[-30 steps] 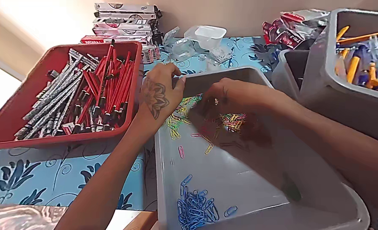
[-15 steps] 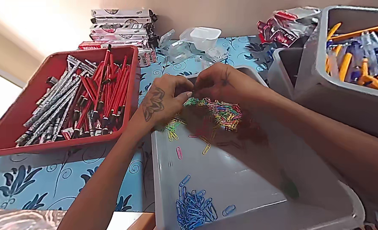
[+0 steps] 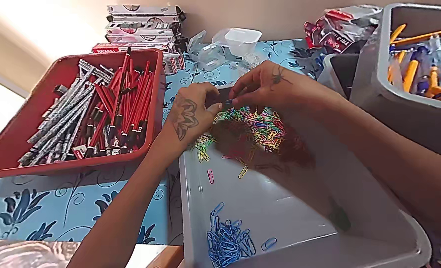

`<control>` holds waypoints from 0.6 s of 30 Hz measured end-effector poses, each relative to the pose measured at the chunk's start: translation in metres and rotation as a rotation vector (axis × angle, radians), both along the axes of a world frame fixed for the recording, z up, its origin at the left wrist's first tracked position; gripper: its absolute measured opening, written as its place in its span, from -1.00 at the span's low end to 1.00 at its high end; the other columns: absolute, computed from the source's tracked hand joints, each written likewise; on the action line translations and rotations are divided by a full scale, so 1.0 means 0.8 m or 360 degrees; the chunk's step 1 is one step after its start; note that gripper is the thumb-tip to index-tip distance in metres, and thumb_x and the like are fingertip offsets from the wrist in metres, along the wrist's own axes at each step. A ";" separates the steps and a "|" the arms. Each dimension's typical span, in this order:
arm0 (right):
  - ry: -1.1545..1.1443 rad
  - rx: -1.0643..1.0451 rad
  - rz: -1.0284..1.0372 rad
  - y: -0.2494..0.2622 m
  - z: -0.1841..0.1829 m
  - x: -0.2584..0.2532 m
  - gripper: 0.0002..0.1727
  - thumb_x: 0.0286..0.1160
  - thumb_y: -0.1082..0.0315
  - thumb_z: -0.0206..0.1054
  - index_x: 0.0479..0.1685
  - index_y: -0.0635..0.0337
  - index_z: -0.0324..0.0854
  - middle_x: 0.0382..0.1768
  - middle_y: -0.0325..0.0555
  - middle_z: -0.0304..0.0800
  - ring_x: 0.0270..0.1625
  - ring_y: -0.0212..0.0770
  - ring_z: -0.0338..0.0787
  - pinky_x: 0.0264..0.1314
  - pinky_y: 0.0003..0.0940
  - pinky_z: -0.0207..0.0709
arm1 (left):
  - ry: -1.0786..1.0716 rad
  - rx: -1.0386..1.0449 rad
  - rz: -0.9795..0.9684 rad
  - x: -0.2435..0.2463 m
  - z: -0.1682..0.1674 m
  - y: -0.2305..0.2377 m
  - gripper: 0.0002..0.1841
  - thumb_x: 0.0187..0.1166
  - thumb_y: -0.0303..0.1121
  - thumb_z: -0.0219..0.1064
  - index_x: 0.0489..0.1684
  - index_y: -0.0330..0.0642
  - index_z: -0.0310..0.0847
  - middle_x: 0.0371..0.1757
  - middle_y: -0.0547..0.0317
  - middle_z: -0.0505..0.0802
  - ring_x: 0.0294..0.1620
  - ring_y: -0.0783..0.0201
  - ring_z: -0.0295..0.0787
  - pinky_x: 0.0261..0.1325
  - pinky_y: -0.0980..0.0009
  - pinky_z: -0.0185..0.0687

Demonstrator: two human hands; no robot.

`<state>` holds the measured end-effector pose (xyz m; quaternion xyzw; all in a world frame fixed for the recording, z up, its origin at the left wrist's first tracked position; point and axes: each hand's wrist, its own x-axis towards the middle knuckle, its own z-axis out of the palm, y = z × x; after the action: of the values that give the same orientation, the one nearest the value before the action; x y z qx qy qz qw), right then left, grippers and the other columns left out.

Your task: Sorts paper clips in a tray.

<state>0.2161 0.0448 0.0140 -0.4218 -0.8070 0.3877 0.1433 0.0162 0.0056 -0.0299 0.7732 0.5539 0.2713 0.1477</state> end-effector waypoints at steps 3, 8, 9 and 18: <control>0.0027 -0.0115 0.0259 -0.003 -0.002 -0.001 -0.88 0.65 0.48 0.30 -0.05 0.27 0.75 -0.38 -0.28 0.81 -0.51 -0.58 0.69 -0.41 -0.68 0.59 | 0.0005 -0.0014 0.0051 0.000 0.002 0.000 -0.77 0.72 -0.38 0.26 0.15 -0.30 0.74 -0.01 -0.11 0.87 -0.04 0.08 0.81 0.09 0.07 0.62; 0.0039 -0.0356 0.1046 -0.018 -0.009 0.000 -0.83 0.62 0.51 0.28 -0.02 0.30 0.79 -0.37 -0.26 0.87 -0.46 -0.54 0.75 -0.43 -0.64 0.62 | 0.0043 -0.0013 0.0097 0.001 0.001 -0.001 -0.77 0.73 -0.34 0.24 0.08 -0.26 0.77 -0.05 -0.08 0.86 -0.02 0.05 0.78 0.08 0.01 0.53; 0.0130 -0.0499 0.1213 -0.022 -0.011 -0.001 -0.79 0.62 0.52 0.25 0.06 0.30 0.76 -0.33 -0.27 0.91 -0.43 -0.54 0.80 -0.40 -0.65 0.66 | 0.0058 -0.0022 0.0095 0.001 0.000 -0.001 -0.76 0.74 -0.32 0.24 0.07 -0.25 0.77 -0.04 -0.09 0.86 0.00 0.04 0.78 0.09 0.00 0.54; -0.0777 0.0723 0.0148 -0.014 -0.017 0.023 -0.85 0.49 0.47 0.42 -0.03 0.20 0.78 -0.26 0.08 0.84 -0.16 0.11 0.85 -0.11 0.20 0.65 | 0.0166 -0.0025 0.0064 0.001 -0.003 -0.002 -0.75 0.75 -0.27 0.24 0.03 -0.23 0.77 -0.11 -0.10 0.85 -0.01 -0.03 0.78 0.04 -0.07 0.54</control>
<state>0.2342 0.0333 0.0000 -0.4222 -0.9017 0.0914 0.0181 0.0173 0.0041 -0.0326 0.7737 0.5785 0.2292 0.1193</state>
